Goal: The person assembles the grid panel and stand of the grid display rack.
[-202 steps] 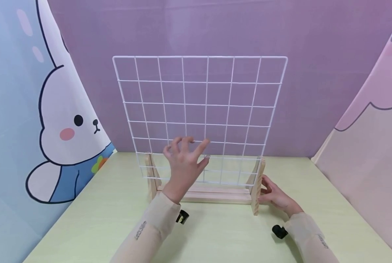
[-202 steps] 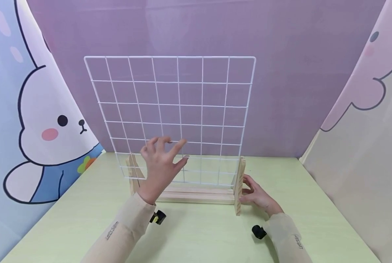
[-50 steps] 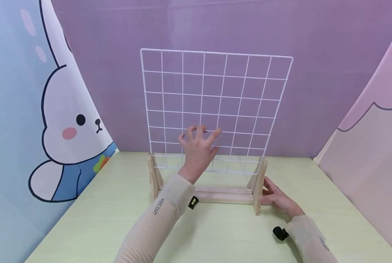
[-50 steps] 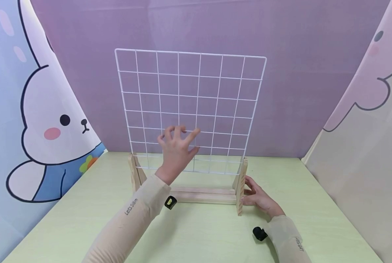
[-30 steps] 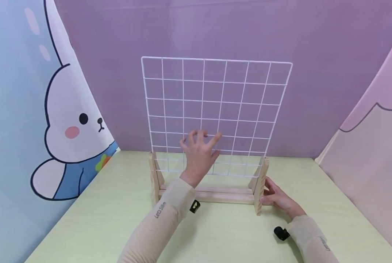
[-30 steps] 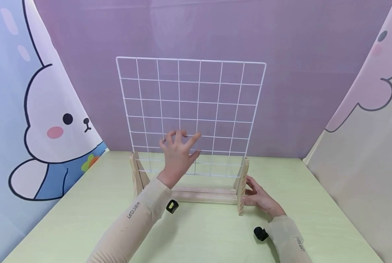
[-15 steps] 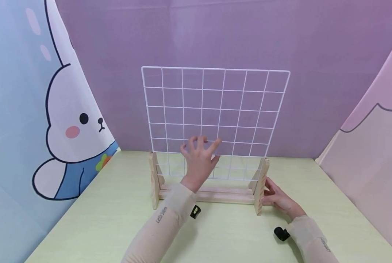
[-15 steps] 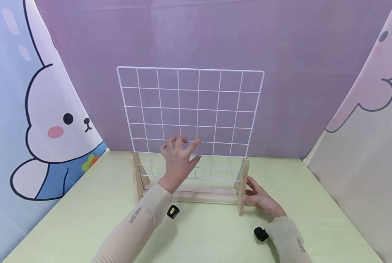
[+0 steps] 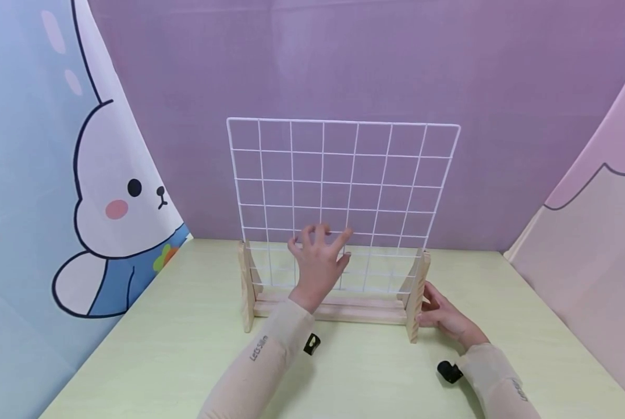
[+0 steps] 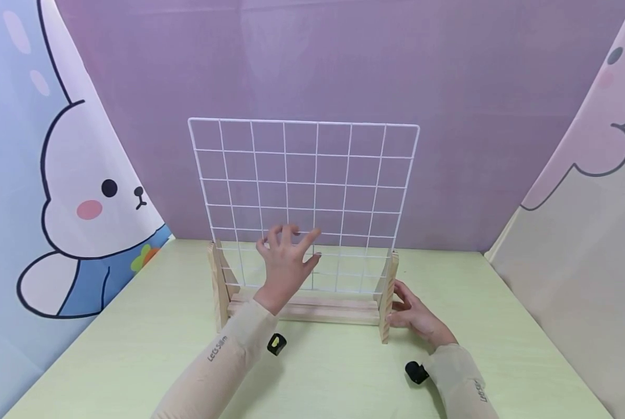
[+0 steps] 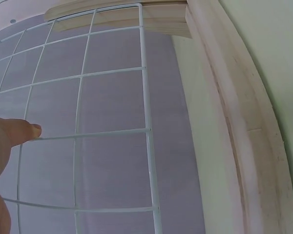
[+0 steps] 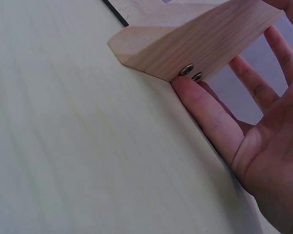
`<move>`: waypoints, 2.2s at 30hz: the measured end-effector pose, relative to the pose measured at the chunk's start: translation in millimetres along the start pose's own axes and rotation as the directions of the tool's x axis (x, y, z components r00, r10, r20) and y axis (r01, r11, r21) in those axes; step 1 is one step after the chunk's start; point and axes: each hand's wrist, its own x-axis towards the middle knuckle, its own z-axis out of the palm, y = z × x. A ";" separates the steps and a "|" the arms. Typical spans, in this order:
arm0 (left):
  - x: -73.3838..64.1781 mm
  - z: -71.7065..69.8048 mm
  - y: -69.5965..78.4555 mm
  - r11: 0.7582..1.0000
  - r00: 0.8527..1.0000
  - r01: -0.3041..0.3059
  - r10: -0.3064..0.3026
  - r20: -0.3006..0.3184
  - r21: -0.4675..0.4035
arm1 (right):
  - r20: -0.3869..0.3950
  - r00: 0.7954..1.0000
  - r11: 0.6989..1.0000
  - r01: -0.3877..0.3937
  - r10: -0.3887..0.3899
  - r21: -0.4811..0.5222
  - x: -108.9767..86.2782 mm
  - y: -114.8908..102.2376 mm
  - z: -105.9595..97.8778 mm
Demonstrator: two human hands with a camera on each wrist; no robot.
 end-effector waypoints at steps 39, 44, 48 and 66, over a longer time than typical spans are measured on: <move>-41.5 14.1 2.2 1.000 0.998 0.010 -0.010 0.059 0.005 | -0.011 1.000 1.000 -0.018 0.018 -0.013 -0.7 -0.1 0.6; -42.5 13.0 2.6 1.000 0.998 0.010 -0.011 0.068 0.008 | -0.018 1.000 1.000 -0.022 0.021 -0.012 -0.5 -0.3 1.2; -43.2 13.0 2.6 1.000 0.998 0.012 -0.013 0.063 0.009 | -0.016 1.000 1.000 -0.017 0.017 -0.015 0.1 0.2 1.0; -45.7 11.7 -1.6 0.996 0.995 -0.040 0.033 0.093 0.076 | -0.040 0.998 0.998 -0.045 0.043 -0.048 2.9 -0.6 2.5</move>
